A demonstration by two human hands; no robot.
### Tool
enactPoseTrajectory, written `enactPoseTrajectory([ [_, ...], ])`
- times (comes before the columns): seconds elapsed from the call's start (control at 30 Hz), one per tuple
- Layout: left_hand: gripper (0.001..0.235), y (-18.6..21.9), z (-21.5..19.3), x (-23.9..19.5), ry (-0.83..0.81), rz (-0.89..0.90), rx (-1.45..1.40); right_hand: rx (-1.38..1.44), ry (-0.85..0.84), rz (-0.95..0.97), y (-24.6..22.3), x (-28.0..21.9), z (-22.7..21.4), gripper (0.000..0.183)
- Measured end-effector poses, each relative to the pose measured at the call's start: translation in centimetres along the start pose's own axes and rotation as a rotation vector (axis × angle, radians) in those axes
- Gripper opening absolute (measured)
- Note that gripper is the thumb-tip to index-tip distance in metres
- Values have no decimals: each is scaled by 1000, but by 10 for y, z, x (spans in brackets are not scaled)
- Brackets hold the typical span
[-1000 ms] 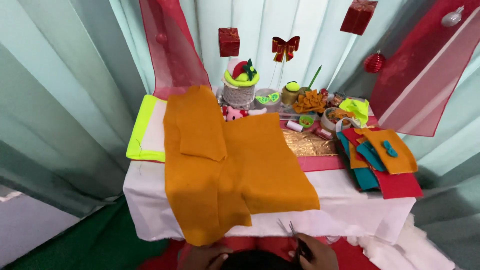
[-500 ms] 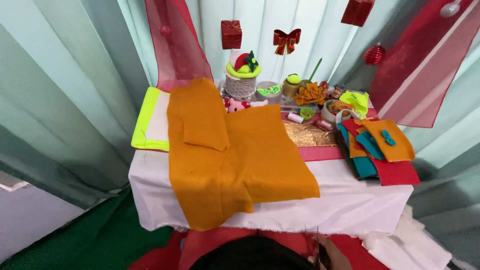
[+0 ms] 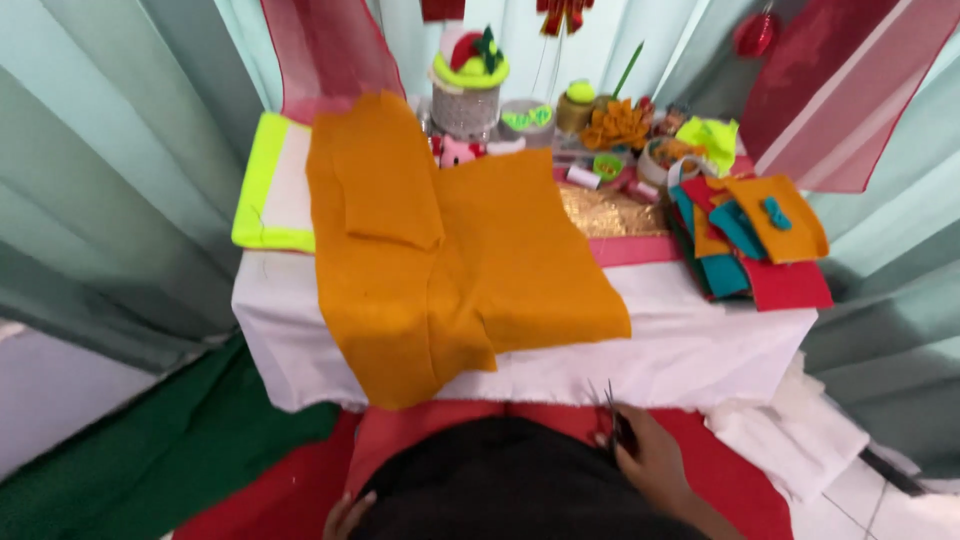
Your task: Cutting various shapes and pieces from felt fabric using scissors for a craft project
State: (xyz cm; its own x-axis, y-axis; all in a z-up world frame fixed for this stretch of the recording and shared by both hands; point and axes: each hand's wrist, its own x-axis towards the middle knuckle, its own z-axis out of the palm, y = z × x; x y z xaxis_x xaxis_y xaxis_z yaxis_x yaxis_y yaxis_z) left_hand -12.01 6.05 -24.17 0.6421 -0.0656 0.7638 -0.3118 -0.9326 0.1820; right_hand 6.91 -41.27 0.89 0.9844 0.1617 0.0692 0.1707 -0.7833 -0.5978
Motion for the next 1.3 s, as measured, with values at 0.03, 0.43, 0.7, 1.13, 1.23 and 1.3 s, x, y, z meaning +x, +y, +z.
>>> enactPoseTrajectory([
  [0.03, 34, 1, -14, -1, -14, -12, -2, -2, -17, 8, -11, -6, -5, 53],
  [0.43, 65, -8, -69, 51, -373, 330, 363, 402, -145, -7, -60, 21, -19, 58],
  [0.7, 41, 8, -163, 278, -730, -512, -461, 527, -351, -108, -168, 65, -48, 79],
  [1.13, 35, 126, -36, 388, -620, -773, -1552, 914, -341, 43, -189, 89, 4, 35],
  [1.23, 34, 110, -30, 376, -545, -1347, -1849, 764, -347, 21, -171, 91, 29, 39],
  [1.3, 22, 102, -14, 349, -316, -1479, -1975, 804, -471, 82, -180, 67, 25, 41],
])
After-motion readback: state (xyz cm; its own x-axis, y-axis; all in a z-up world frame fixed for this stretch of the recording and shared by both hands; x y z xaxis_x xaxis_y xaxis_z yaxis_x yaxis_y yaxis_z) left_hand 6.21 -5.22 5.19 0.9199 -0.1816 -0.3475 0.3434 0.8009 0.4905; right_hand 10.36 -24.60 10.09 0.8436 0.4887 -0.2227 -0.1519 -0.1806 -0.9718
